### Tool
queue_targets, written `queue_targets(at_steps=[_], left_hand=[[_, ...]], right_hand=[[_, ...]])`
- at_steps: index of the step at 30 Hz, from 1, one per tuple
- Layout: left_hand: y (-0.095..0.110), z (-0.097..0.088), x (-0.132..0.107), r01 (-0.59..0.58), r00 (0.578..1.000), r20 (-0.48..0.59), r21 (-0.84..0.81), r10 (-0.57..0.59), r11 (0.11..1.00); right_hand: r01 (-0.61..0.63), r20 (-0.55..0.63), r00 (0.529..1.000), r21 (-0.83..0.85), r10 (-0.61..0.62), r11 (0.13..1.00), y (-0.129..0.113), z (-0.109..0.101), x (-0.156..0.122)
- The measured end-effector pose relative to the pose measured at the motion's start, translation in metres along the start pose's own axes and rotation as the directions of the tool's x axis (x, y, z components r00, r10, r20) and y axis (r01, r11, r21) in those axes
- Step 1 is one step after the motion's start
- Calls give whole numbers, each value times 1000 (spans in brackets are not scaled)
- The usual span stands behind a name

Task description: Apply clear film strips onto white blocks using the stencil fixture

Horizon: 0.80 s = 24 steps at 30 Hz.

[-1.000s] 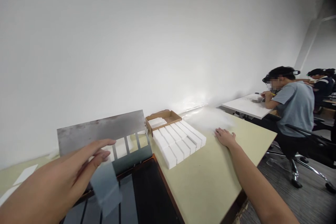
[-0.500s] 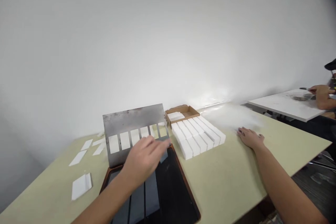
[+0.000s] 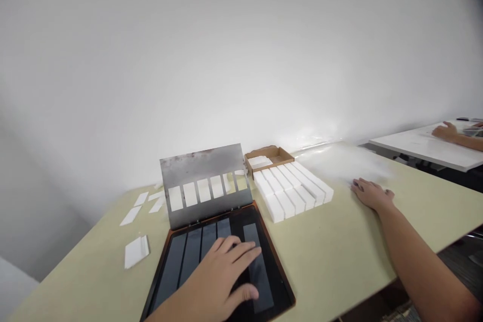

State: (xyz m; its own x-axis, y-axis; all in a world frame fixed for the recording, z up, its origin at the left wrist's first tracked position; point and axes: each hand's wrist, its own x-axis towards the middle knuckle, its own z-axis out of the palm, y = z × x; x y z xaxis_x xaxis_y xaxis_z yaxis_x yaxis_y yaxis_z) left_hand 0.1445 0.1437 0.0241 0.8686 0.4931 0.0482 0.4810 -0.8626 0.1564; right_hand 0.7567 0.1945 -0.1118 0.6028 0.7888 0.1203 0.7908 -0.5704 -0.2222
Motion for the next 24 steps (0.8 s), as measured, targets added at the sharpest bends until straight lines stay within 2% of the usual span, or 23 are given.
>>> queue_targets(at_steps=[4, 9, 19, 24], left_hand=[[-27, 7, -4, 47, 999, -5, 17, -47, 999], [-47, 15, -12, 100, 994, -50, 50, -98, 994], [-60, 22, -14, 182, 981, -97, 125, -170, 975], [-62, 25, -13, 186, 979, -114, 142, -170, 972]], right_hand=[[-6, 7, 1000, -3, 6, 1000, 1, 0, 0], [-4, 15, 1000, -6, 5, 1000, 5, 1, 2], [-6, 16, 1000, -3, 6, 1000, 7, 2, 3], [-7, 13, 1000, 4, 7, 1000, 7, 1, 3]])
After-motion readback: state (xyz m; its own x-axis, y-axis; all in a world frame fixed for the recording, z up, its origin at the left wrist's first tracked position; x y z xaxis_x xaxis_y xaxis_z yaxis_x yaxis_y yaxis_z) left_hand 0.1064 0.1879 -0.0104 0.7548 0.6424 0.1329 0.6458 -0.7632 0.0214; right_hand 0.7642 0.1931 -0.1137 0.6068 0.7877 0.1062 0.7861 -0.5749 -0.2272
